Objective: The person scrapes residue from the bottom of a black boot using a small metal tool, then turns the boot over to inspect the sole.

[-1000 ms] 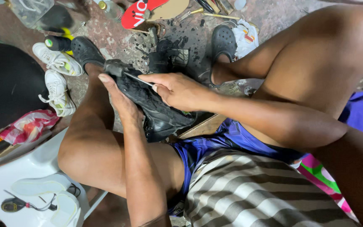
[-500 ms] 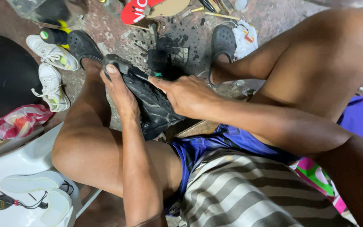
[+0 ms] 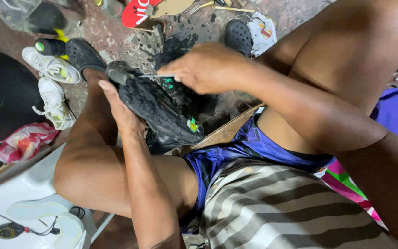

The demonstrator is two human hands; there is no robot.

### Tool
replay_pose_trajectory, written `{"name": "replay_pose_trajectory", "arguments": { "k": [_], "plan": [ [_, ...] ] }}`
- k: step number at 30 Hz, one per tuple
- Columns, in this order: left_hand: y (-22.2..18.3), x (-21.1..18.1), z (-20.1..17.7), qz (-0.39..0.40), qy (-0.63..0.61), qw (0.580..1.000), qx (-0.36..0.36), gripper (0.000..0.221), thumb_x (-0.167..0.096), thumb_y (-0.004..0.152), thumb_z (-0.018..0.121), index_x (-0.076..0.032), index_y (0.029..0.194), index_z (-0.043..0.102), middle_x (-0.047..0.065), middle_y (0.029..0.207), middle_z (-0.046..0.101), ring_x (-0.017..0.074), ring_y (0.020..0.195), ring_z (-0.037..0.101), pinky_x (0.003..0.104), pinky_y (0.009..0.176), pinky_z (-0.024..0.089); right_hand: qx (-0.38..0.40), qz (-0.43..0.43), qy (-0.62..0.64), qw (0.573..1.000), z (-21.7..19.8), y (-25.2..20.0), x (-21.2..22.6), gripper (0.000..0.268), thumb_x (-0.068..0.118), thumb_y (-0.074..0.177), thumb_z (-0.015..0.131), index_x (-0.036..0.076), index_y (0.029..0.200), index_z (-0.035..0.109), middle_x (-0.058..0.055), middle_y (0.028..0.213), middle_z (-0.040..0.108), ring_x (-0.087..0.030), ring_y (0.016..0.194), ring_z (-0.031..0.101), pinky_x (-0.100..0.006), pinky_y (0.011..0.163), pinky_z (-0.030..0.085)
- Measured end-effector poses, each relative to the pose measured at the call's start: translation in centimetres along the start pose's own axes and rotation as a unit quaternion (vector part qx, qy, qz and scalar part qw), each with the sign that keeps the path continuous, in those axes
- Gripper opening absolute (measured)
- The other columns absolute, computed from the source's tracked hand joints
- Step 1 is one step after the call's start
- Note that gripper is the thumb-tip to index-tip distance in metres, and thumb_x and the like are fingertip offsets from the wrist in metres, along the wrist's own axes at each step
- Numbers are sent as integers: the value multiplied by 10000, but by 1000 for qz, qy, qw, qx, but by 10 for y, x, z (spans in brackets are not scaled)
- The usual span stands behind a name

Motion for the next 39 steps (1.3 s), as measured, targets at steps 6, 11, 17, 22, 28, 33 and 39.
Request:
{"name": "replay_pose_trajectory", "arguments": {
  "k": [6, 11, 17, 22, 28, 33, 39],
  "plan": [
    [2, 2, -6, -4, -29, 996, -80, 729, -684, 963, 486, -55, 1320, 576, 60, 1154, 653, 213, 1054, 650, 388, 990, 566, 4, 69, -65, 995, 21, -28, 42, 605, 121, 911, 541, 193, 1510, 500, -165, 867, 724, -408, 707, 690, -561, 667, 532],
    [6, -36, -9, 107, -40, 992, -53, 742, -714, 998, 473, -42, 1300, 555, 86, 1083, 628, 238, 982, 622, 409, 902, 553, 75, 85, -101, 988, 18, -50, 57, 623, 183, 929, 565, 227, 1538, 444, -179, 885, 710, -420, 697, 688, -570, 654, 532],
    [-7, -55, -3, 116, -121, 979, -120, 774, -687, 958, 456, -23, 1346, 544, 97, 1130, 640, 244, 995, 632, 400, 907, 560, 45, 18, -123, 991, 32, -54, 78, 838, 130, 760, 664, 164, 1551, 389, -235, 1082, 673, -420, 646, 697, -556, 564, 545],
    [-6, -58, -3, 145, -115, 974, -134, 758, -682, 961, 476, -16, 1314, 552, 115, 1079, 623, 268, 949, 621, 423, 861, 559, 45, 24, -114, 992, 58, -49, 80, 926, 60, 773, 657, 109, 1613, 271, -228, 1046, 661, -401, 612, 701, -544, 489, 540],
    [1, -48, -18, 129, -108, 977, -133, 743, -702, 947, 493, -24, 1240, 576, 108, 993, 634, 265, 867, 637, 431, 789, 568, -18, 17, -110, 994, 62, -35, 71, 904, 66, 753, 653, 177, 1587, 323, -219, 1014, 683, -409, 599, 688, -557, 526, 530],
    [3, -30, -1, 90, -89, 991, -35, 787, -779, 994, 433, -19, 1149, 565, 107, 929, 633, 261, 809, 637, 405, 734, 561, -17, 41, -99, 994, 58, -23, 65, 815, 69, 850, 607, 164, 1607, 321, -240, 990, 683, -424, 624, 693, -572, 572, 539],
    [-4, -36, 5, 140, -63, 983, -102, 683, -674, 1018, 413, -175, 1479, 483, 57, 1111, 614, 201, 964, 611, 361, 869, 549, 21, 105, 38, 994, 50, -4, 40, 571, 140, 944, 526, 236, 1506, 497, -240, 875, 725, -426, 762, 692, -569, 713, 522]
  ]
}}
Point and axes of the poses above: each hand's wrist, its own y-axis towards the middle knuckle, its own z-axis out of the palm, x = y × z, the point moved 9 cm from there along y, towards the middle knuckle
